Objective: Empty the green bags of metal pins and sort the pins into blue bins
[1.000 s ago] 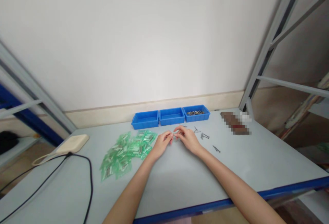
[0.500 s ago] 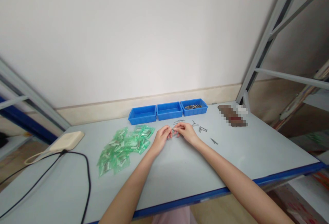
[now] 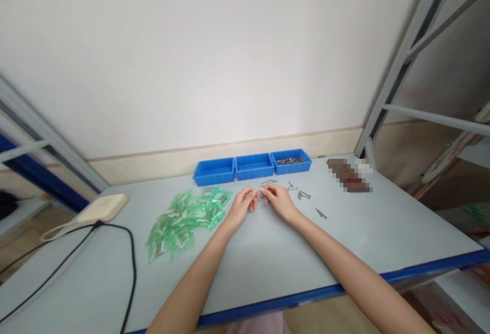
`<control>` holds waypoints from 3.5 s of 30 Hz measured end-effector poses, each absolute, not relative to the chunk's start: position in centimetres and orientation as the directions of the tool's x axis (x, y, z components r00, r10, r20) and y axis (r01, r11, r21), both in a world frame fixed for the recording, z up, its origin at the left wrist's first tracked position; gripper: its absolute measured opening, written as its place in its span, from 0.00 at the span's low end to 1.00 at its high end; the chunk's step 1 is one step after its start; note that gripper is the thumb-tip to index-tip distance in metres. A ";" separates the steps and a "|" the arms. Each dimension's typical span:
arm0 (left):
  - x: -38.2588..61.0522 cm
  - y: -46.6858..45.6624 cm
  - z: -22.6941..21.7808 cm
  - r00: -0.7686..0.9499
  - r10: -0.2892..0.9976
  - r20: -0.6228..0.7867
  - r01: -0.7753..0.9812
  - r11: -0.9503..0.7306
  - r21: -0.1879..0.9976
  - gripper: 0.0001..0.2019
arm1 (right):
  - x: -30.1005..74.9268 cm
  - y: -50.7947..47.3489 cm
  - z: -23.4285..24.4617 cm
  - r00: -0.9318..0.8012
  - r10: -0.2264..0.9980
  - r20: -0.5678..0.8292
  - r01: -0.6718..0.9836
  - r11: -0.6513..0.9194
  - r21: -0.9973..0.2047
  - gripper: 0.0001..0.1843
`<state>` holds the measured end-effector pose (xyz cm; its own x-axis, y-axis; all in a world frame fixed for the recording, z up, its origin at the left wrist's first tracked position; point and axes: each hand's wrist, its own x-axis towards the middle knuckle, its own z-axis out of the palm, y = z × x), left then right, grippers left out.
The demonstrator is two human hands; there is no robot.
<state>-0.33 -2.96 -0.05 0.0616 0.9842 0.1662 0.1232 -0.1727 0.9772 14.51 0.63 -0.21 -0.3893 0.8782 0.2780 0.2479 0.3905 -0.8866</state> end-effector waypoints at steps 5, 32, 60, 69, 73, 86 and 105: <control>-0.2 -3.4 0.2 0.068 0.984 0.162 0.167 -0.171 0.971 0.22 | 14.2 0.7 -0.6 -0.387 0.882 0.269 0.237 0.377 -0.895 0.19; -0.1 -3.7 0.3 0.022 0.990 0.140 0.122 -0.142 0.982 0.23 | 13.9 0.9 -1.2 -0.468 0.849 0.247 0.134 0.345 -0.929 0.21; -3.0 -2.0 -0.8 -0.139 0.981 0.132 0.076 -0.122 0.990 0.33 | 10.4 8.8 8.2 -0.373 0.890 0.264 0.578 0.445 -0.684 0.22; -1.8 -2.8 -0.3 -0.055 0.987 0.153 0.104 -0.146 0.984 0.31 | 23.0 1.5 6.4 -0.308 0.880 0.361 0.851 0.424 -0.309 0.16; -1.1 -2.7 -0.8 0.015 0.987 0.158 0.125 -0.159 0.979 0.30 | 29.1 -2.3 1.6 -0.334 0.873 0.356 0.902 0.405 -0.148 0.13; -1.5 -2.9 -1.2 0.011 0.982 0.188 0.187 -0.187 0.964 0.29 | 26.9 -4.4 -2.1 -0.313 0.834 0.455 0.945 0.321 0.062 0.11; -0.9 -4.1 -0.2 0.214 0.961 0.177 0.120 -0.205 0.971 0.23 | 14.9 -1.1 1.0 -0.601 0.486 0.634 0.536 0.834 -0.131 0.12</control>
